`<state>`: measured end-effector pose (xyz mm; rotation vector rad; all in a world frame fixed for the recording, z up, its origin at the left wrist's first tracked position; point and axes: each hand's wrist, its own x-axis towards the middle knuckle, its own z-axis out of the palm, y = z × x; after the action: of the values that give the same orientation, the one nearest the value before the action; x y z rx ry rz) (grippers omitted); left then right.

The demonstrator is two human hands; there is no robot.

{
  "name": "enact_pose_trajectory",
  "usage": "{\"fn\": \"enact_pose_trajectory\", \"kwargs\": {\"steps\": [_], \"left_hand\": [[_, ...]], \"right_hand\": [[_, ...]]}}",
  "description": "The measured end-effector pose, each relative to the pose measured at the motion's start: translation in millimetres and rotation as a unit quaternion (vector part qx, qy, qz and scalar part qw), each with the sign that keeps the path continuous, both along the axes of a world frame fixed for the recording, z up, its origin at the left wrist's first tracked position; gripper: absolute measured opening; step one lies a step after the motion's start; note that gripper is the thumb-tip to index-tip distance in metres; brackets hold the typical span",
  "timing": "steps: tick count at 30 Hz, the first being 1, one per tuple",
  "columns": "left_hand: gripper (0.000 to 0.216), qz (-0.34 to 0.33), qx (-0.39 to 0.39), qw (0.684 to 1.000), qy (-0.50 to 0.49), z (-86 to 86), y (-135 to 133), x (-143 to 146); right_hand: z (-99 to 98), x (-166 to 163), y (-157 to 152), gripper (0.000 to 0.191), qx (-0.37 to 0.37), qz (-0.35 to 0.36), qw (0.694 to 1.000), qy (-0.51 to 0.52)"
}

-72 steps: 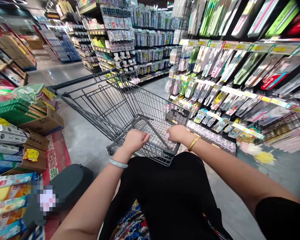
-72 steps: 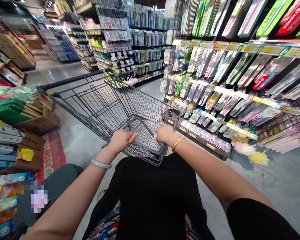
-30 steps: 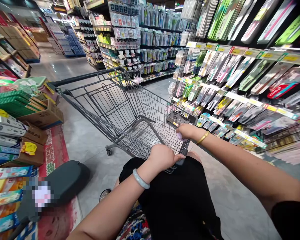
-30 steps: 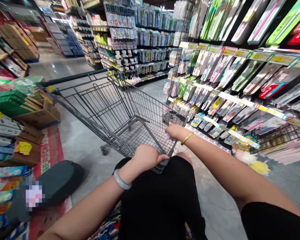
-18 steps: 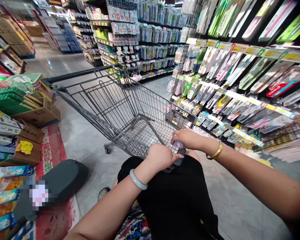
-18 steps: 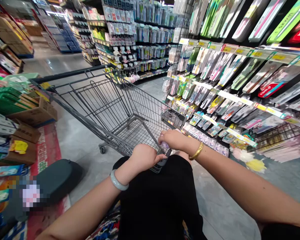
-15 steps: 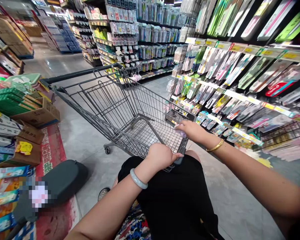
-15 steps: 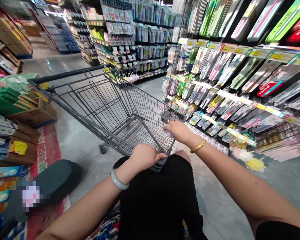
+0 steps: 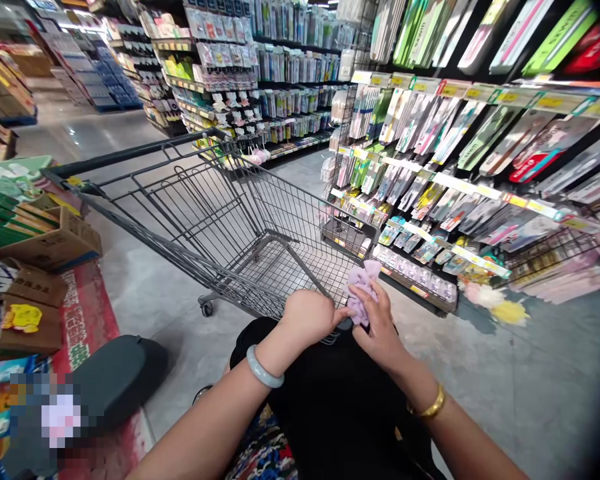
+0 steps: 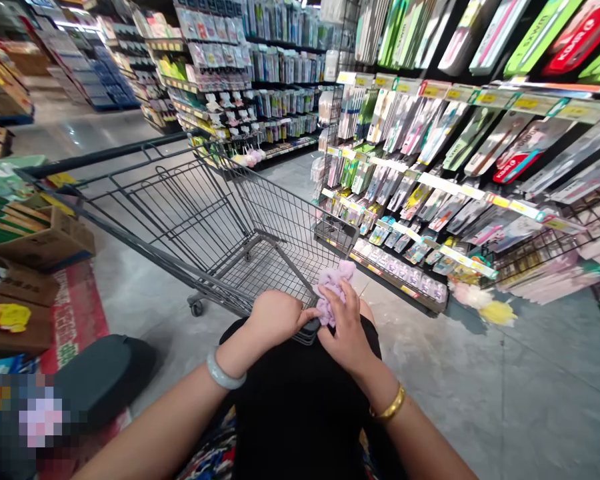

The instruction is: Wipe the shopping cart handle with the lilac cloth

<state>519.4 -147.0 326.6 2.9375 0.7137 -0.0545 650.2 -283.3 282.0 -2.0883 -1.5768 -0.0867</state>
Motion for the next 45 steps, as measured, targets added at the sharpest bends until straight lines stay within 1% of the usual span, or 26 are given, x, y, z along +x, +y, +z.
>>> {"fn": "enact_pose_trajectory", "kwargs": {"steps": [2,5,7,9,10,12,14,16,17,19,22,24,26,28,30,32,35,37,39,41,43,45], "left_hand": [[0.086,0.002,0.004,1.000,0.001,0.1,0,2],[0.084,0.011,0.018,1.000,-0.010,0.4,-2,5],[0.079,0.012,0.034,0.999,-0.021,0.2,-3,7],[0.071,0.014,0.052,0.998,-0.028,-0.3,-5,9],[0.067,0.018,0.061,0.997,-0.031,-0.7,-5,9],[0.060,0.025,0.071,0.997,-0.035,-1.7,-6,8],[0.057,0.027,0.070,0.997,-0.035,-3.0,-6,6],[0.057,0.025,0.067,0.997,-0.032,-4.1,-6,4],[0.058,0.025,0.066,0.997,-0.031,-4.4,-6,4],[0.060,0.026,0.067,0.997,-0.031,-4.4,-6,6],[0.059,0.031,0.066,0.997,-0.032,-3.3,-5,12],[0.057,0.035,0.058,0.997,-0.029,-2.7,-3,16],[0.055,0.036,0.044,0.998,-0.026,-3.4,0,18],[0.052,0.031,0.037,0.999,-0.025,-5.7,2,17],[0.049,0.027,0.041,0.998,-0.029,-9.1,3,15],[0.049,0.033,0.046,0.998,-0.037,-12.4,2,15],[0.047,0.037,0.051,0.997,-0.040,-15.3,2,20],[0.042,0.021,0.060,0.997,-0.038,-16.0,3,27],[0.038,0.013,0.072,0.996,-0.041,-16.5,5,32],[0.040,0.017,0.079,0.995,-0.055,-17.3,8,35],[0.043,0.013,0.080,0.993,-0.082,-18.7,11,34],[0.044,-0.004,0.076,0.990,-0.122,-19.6,13,32]], "right_hand": [[-2.3,5,7,0.051,0.022,0.006,0.999,0.045],[-4.5,34,33,0.041,0.069,0.005,0.994,0.079],[-6.4,55,52,0.039,0.116,-0.017,0.990,0.084],[-7.4,65,64,0.038,0.147,-0.050,0.985,0.074],[-7.5,63,66,0.037,0.153,-0.062,0.984,0.061],[-6.9,50,62,0.033,0.152,-0.073,0.985,0.027],[-6.3,33,53,0.031,0.151,-0.069,0.986,0.001],[-6.1,27,49,0.029,0.148,-0.055,0.987,-0.006],[-6.1,29,51,0.027,0.146,-0.052,0.988,-0.004],[-6.1,46,63,0.025,0.146,-0.062,0.987,0.003],[-4.7,77,90,0.024,0.160,-0.103,0.982,0.012],[-2.5,83,98,0.021,0.162,-0.107,0.981,0.013],[-1.0,71,91,0.018,0.152,-0.073,0.986,0.012],[-1.8,50,74,0.018,0.139,-0.024,0.990,0.014],[-4.5,32,56,0.020,0.139,-0.008,0.990,0.020],[-7.2,28,50,0.021,0.146,-0.014,0.989,0.032],[-7.6,47,64,0.019,0.149,-0.035,0.987,0.052],[-2.8,62,78,0.019,0.146,-0.057,0.986,0.058],[6.0,65,82,0.018,0.139,-0.061,0.987,0.060],[15.0,51,73,0.017,0.124,-0.037,0.990,0.056],[19.6,29,56,0.017,0.112,-0.014,0.992,0.051],[18.6,11,40,0.019,0.116,-0.023,0.992,0.052]]}}
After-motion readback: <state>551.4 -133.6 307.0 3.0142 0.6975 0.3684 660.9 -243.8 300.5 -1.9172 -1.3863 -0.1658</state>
